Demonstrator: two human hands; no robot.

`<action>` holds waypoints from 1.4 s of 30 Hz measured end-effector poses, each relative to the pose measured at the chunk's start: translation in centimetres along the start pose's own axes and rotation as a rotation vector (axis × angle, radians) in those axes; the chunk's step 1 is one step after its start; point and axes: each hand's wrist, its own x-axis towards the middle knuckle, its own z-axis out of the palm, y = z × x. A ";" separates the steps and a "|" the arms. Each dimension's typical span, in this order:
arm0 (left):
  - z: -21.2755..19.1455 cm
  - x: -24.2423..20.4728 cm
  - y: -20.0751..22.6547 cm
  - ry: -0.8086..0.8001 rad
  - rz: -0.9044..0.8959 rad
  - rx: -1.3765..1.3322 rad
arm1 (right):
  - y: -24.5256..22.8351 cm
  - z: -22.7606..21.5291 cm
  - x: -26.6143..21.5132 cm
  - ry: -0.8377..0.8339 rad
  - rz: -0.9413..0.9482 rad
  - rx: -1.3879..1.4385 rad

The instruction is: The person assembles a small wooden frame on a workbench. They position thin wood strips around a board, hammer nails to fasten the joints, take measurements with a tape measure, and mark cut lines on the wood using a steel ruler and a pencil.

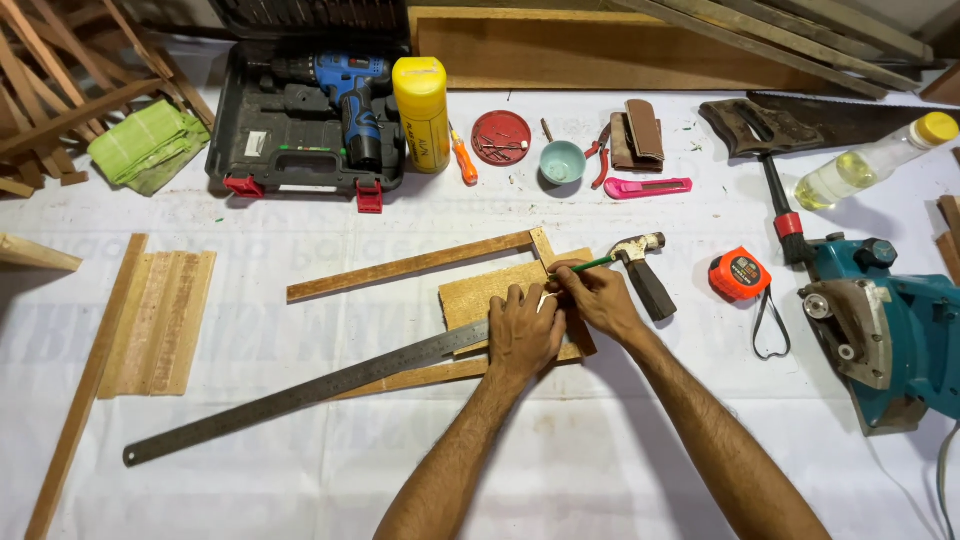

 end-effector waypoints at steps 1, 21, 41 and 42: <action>-0.2 0.1 0.3 0.005 -0.010 0.007 | 0.3 -0.3 0.2 -0.013 -0.005 -0.001; 1.5 -1.3 2.5 0.125 -0.166 0.070 | 1.8 -5.5 4.0 -0.268 -0.109 -0.226; 1.1 -1.0 3.0 0.133 -0.178 0.116 | 0.3 -6.0 5.0 -0.338 -0.241 -0.451; 1.1 -1.0 2.9 0.136 -0.181 0.110 | -0.5 -5.9 4.7 -0.354 -0.209 -0.460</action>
